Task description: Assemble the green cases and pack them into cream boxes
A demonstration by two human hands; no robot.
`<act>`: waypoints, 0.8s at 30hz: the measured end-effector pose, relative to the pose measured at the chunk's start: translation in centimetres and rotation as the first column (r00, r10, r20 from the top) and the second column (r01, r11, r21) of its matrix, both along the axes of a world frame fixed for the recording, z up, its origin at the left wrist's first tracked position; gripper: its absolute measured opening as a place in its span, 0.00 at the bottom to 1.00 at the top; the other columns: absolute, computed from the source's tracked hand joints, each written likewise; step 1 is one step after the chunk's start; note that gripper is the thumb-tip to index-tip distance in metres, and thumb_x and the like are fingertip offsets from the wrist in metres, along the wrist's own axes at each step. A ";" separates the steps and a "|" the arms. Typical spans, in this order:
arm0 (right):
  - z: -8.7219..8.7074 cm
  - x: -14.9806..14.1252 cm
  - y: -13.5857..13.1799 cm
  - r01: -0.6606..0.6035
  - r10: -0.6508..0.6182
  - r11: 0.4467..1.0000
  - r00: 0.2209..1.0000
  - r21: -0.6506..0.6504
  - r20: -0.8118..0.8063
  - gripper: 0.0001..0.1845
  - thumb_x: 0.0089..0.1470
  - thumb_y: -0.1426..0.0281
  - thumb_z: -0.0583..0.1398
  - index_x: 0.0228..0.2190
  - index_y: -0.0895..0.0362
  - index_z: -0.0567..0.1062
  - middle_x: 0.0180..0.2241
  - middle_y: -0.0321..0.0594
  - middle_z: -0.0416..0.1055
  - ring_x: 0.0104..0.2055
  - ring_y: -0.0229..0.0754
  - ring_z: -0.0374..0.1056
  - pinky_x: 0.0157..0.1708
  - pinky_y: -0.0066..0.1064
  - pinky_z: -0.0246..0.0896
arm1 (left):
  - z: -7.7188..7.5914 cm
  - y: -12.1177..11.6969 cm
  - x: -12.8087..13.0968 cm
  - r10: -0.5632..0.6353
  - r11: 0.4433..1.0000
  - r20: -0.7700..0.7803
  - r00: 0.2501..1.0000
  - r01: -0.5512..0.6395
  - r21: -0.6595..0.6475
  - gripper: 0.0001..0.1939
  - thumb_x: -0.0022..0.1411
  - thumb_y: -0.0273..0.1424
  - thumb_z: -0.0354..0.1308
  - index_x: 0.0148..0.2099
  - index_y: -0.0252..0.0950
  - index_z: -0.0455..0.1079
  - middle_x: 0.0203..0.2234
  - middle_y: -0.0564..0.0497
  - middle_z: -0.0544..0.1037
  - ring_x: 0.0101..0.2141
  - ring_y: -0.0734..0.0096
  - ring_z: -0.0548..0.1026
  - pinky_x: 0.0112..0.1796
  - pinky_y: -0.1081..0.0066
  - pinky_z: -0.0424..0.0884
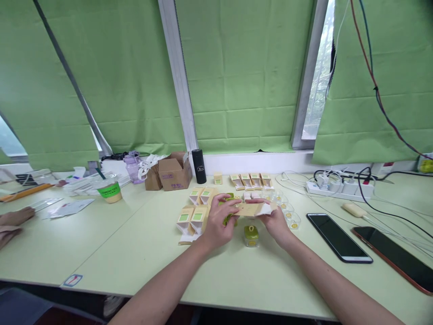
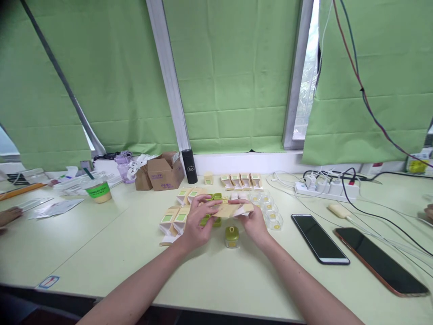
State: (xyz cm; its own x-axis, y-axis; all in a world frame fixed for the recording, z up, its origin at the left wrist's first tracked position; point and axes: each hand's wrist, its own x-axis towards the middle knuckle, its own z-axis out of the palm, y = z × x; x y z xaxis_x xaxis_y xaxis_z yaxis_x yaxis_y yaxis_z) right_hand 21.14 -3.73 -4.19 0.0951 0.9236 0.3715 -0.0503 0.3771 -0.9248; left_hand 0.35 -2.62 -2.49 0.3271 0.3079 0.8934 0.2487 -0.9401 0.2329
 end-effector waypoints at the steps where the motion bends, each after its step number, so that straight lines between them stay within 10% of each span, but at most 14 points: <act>1: 0.3 0.1 -0.3 -0.004 0.005 1.000 0.999 0.007 -0.035 0.19 0.41 0.63 0.73 0.39 0.52 0.85 0.47 0.45 0.83 0.47 0.55 0.77 0.47 0.43 0.72 | 0.0 0.0 -0.1 0.025 0.996 -0.023 0.999 -0.023 0.086 0.16 0.63 0.17 0.60 0.47 0.42 0.74 0.50 0.45 0.83 0.56 0.51 0.68 0.51 0.46 0.70; 14: -0.8 0.2 0.3 -0.048 0.032 0.998 0.955 -0.048 -0.296 0.20 0.38 0.64 0.73 0.38 0.52 0.84 0.43 0.45 0.82 0.41 0.55 0.77 0.42 0.44 0.72 | -0.3 0.5 -0.5 0.083 0.983 -0.079 0.993 -0.068 0.170 0.16 0.58 0.15 0.60 0.39 0.42 0.79 0.40 0.46 0.82 0.50 0.52 0.68 0.48 0.46 0.72; 24: -0.1 0.3 -0.7 0.070 -0.077 0.989 0.996 0.132 0.054 0.18 0.47 0.67 0.66 0.42 0.51 0.81 0.49 0.44 0.80 0.51 0.55 0.75 0.51 0.44 0.70 | -0.1 0.3 -0.4 0.048 0.998 0.018 0.999 -0.048 -0.032 0.15 0.63 0.21 0.61 0.47 0.44 0.80 0.43 0.46 0.84 0.52 0.50 0.71 0.51 0.44 0.72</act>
State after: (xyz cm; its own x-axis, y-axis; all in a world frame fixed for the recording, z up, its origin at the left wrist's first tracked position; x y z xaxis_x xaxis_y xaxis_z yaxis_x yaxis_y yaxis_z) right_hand 21.47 -4.45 -4.25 0.1352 0.8583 0.4951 0.0353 0.4952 -0.8681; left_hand -0.02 -2.35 -2.63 0.2948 0.3511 0.8887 0.2887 -0.9193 0.2674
